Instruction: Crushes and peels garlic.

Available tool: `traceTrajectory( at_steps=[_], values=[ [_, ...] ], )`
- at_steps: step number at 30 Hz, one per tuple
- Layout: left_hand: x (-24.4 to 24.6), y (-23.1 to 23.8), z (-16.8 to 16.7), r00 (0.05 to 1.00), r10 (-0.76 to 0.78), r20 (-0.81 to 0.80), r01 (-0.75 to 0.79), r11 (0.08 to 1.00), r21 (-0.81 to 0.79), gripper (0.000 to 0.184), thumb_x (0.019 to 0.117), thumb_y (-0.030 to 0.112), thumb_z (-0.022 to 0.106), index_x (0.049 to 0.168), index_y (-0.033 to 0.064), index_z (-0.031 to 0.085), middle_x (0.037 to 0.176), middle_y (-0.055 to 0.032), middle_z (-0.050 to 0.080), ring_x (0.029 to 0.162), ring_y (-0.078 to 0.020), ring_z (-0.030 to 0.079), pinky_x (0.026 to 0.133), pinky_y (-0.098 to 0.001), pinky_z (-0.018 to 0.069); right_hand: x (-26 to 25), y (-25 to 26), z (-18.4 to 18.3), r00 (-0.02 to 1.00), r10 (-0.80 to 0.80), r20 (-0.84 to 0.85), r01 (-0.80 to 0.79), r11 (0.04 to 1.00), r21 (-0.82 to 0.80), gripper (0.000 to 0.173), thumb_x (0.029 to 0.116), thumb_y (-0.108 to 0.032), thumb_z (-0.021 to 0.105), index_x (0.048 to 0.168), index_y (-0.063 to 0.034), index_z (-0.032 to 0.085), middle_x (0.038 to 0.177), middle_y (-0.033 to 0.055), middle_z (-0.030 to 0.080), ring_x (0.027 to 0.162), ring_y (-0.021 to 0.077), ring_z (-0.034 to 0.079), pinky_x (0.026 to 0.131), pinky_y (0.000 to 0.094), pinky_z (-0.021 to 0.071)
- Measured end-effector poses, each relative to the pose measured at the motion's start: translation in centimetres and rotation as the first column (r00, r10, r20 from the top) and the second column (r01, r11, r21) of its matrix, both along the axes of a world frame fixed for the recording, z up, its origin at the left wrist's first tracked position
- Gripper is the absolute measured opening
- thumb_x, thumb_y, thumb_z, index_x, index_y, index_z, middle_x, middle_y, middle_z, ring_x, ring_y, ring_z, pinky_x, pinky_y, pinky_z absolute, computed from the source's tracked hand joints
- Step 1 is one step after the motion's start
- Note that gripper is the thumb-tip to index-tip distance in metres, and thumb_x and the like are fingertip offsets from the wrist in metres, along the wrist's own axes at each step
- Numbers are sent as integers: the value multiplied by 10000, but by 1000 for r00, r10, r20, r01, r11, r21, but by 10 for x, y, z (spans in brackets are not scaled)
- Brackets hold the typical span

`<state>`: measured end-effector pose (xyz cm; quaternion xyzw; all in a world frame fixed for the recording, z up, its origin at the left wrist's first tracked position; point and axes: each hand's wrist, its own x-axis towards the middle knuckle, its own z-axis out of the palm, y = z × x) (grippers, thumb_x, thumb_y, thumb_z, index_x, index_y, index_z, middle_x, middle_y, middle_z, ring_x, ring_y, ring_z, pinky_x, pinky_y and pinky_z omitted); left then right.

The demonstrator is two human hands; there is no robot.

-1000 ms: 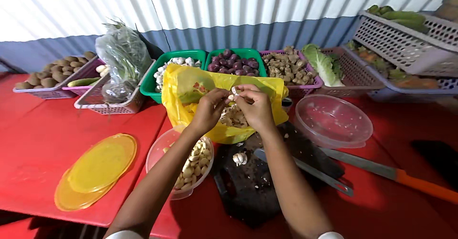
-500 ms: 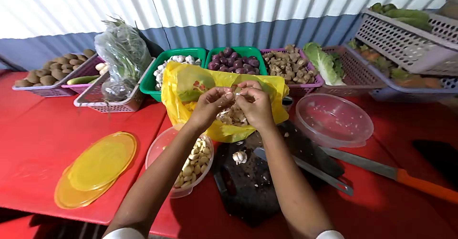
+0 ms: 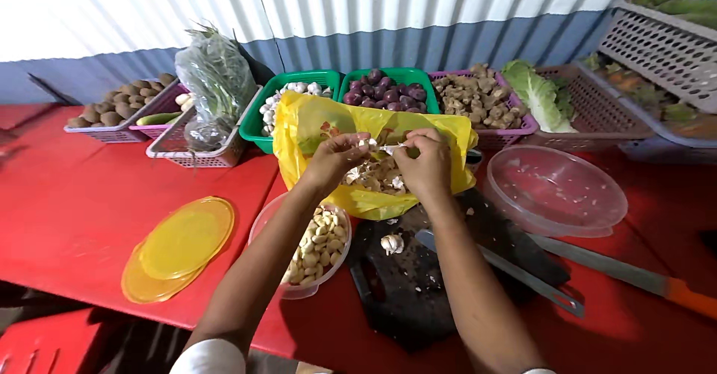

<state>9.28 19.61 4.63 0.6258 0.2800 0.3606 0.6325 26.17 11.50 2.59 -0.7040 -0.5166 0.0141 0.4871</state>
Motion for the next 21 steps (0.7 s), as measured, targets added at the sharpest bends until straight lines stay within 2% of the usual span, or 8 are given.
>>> traceTrajectory(
  at_steps=[2, 4, 8, 11, 13, 16, 18, 21],
  values=[
    [-5, 6, -3, 987, 46, -154, -9, 972, 234, 205, 986, 54, 643, 1174, -26, 659, 968, -60, 695, 807, -89, 666, 771, -267, 577, 2, -3, 2, 999, -22, 43, 24, 999, -33, 181, 924, -147, 710, 937, 33, 721, 1244, 211, 641, 1169, 419, 589, 951, 630, 465],
    [-17, 8, 1, 957, 108, -268, 0, 927, 375, 167, 977, 93, 674, 1080, -38, 674, 844, -53, 679, 714, -76, 648, 692, -252, 567, 1, -5, 3, 997, 1, 79, 8, 994, -108, 206, 942, -160, 696, 951, 45, 714, 1240, 238, 636, 1189, 451, 568, 963, 652, 442],
    [-55, 1, 15, 894, 97, -438, 124, 884, 450, 140, 978, 104, 675, 998, -33, 694, 782, -45, 669, 653, -65, 617, 634, -232, 539, -1, -1, 1, 990, 80, 112, -58, 980, -193, 225, 973, -153, 657, 972, 63, 719, 1207, 268, 642, 1187, 480, 562, 982, 663, 427],
    [-89, -24, 19, 716, 203, -668, 241, 826, 509, 200, 953, 188, 727, 885, 0, 721, 729, -66, 658, 628, -134, 607, 620, -327, 529, -1, -1, -3, 978, 143, 152, -98, 957, -273, 345, 1030, -244, 598, 953, 67, 725, 1175, 276, 657, 1168, 483, 581, 946, 676, 449],
    [-107, -36, 14, 596, 279, -753, 267, 815, 514, 277, 935, 224, 756, 774, 14, 675, 661, -69, 592, 600, -173, 553, 590, -379, 476, -2, 0, -4, 972, 157, 175, -101, 950, -294, 435, 1046, -310, 592, 863, 70, 699, 1072, 286, 659, 1096, 493, 600, 893, 676, 458],
    [-128, -40, 7, 481, 282, -830, 328, 820, 469, 299, 964, 230, 721, 757, 19, 671, 668, -80, 593, 630, -207, 571, 613, -425, 481, -6, -1, -4, 968, 161, 195, -95, 946, -311, 362, 1023, -244, 634, 848, 68, 690, 1052, 285, 657, 1085, 491, 604, 882, 666, 465],
    [-128, -39, 11, 475, 277, -835, 355, 808, 470, 232, 999, 188, 669, 853, 15, 719, 776, -95, 658, 729, -219, 630, 714, -444, 528, -6, -2, -5, 968, 161, 192, -92, 942, -324, 284, 987, -216, 685, 908, 56, 704, 1085, 284, 651, 1095, 500, 596, 875, 683, 465],
    [-98, -34, 25, 637, 299, -710, 379, 681, 627, 180, 996, 119, 634, 927, -4, 745, 920, -135, 696, 901, -243, 678, 867, -443, 552, 2, -1, -12, 949, 188, 252, -103, 944, -314, 267, 992, -215, 675, 979, 48, 717, 1113, 295, 658, 1104, 524, 602, 907, 720, 462]
  ],
)
